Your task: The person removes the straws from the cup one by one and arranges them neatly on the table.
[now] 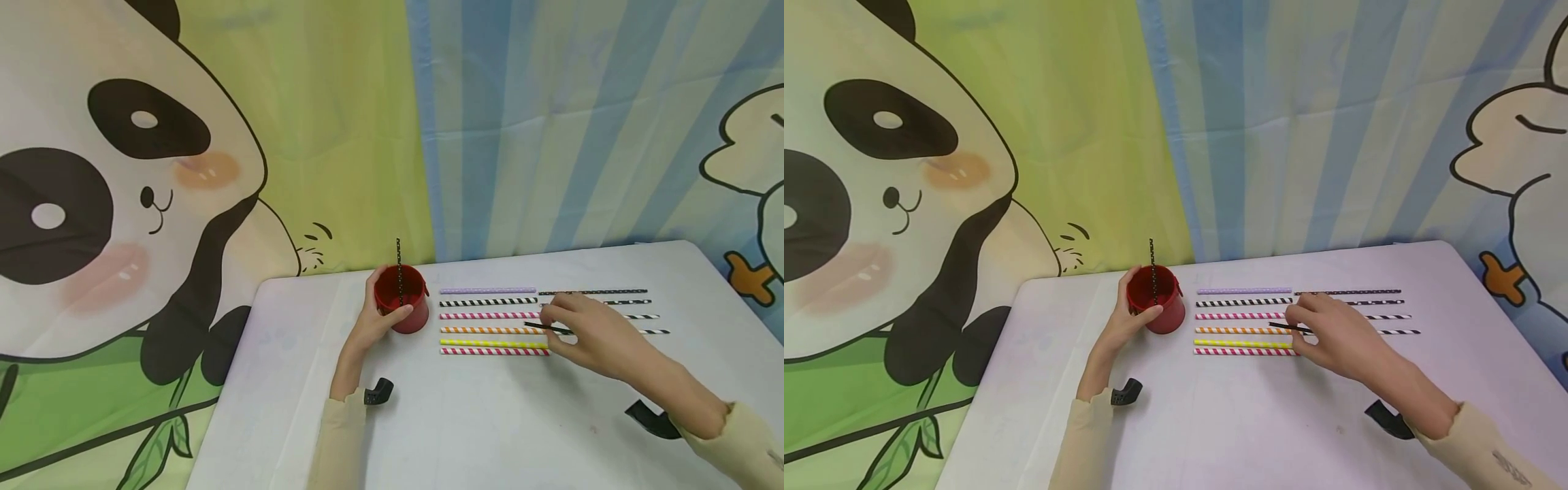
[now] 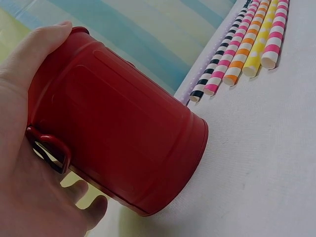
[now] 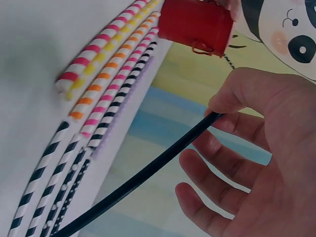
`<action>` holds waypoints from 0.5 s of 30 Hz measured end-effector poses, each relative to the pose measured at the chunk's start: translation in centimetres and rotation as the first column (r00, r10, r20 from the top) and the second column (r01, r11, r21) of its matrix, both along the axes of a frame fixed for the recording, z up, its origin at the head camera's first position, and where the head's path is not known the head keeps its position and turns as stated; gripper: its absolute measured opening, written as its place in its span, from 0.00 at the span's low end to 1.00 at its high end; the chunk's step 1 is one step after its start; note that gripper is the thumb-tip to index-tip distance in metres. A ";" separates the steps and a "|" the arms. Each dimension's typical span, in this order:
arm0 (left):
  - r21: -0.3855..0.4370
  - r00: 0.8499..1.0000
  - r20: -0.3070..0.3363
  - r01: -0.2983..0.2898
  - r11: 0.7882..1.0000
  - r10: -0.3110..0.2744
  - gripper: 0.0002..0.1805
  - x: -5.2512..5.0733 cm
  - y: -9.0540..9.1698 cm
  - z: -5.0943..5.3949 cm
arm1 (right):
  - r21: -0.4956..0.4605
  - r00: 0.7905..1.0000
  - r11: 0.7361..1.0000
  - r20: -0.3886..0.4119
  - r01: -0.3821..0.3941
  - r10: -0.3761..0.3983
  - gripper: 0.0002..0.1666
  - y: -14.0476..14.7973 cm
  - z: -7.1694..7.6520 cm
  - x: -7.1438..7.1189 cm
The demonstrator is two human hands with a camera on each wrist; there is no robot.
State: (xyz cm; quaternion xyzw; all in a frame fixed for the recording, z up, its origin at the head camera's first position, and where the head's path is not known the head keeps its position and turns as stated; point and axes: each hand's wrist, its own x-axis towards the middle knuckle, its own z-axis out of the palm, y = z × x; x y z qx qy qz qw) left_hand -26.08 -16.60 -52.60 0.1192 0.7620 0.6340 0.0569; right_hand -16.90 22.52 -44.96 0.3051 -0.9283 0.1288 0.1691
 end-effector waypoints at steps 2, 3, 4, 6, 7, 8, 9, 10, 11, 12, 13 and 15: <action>-0.004 1.000 0.007 0.003 1.000 -0.003 0.53 0.0 0.0 0.1 | 0.010 1.000 1.000 -0.024 0.002 -0.002 0.12 0.3 -0.4 0.1; -0.005 1.000 0.009 0.004 1.000 -0.004 0.54 0.0 0.0 0.2 | 0.017 1.000 1.000 -0.030 0.006 -0.006 0.12 0.5 -0.6 0.2; -0.007 1.000 0.011 0.004 1.000 -0.004 0.54 0.0 0.0 0.2 | 0.023 0.999 1.000 -0.035 0.010 -0.009 0.13 0.7 -0.8 0.2; -0.006 1.000 0.011 0.004 1.000 -0.004 0.54 0.0 0.0 0.2 | 0.035 0.999 0.999 -0.038 0.021 -0.020 0.12 1.0 -1.1 0.3; -0.007 1.000 0.014 0.003 1.000 -0.002 0.54 -0.1 0.0 0.2 | 0.043 0.999 0.999 -0.039 0.029 -0.027 0.12 1.1 -1.3 0.3; -0.009 1.000 0.015 0.001 1.000 -0.001 0.54 -0.1 0.0 0.2 | 0.052 0.999 0.998 -0.043 0.036 -0.033 0.12 1.3 -1.5 0.3; -0.011 1.000 0.014 0.000 1.000 0.001 0.54 -0.1 0.0 0.2 | 0.061 0.998 0.997 -0.048 0.041 -0.038 0.12 1.5 -1.7 0.3; -0.012 1.000 0.010 -0.001 1.000 0.001 0.53 -0.1 0.0 0.1 | 0.069 0.998 0.997 -0.055 0.044 -0.040 0.12 1.6 -1.8 0.3; -0.011 1.000 0.007 0.000 1.000 0.000 0.53 0.0 0.0 0.1 | 0.078 0.997 0.996 -0.061 0.046 -0.041 0.13 1.8 -2.0 0.3; -0.010 1.000 0.004 0.000 1.000 0.000 0.53 0.0 0.0 0.1 | 0.084 0.997 0.995 -0.067 0.048 -0.043 0.13 2.0 -2.2 0.3; -0.010 1.000 0.000 0.000 1.000 0.000 0.52 0.0 0.0 0.1 | 0.090 0.997 0.995 -0.071 0.048 -0.042 0.13 2.1 -2.4 0.3; -0.008 1.000 -0.013 -0.002 1.000 0.002 0.52 0.0 0.0 0.0 | 0.108 0.997 0.993 -0.070 0.051 -0.043 0.14 2.4 -2.9 0.4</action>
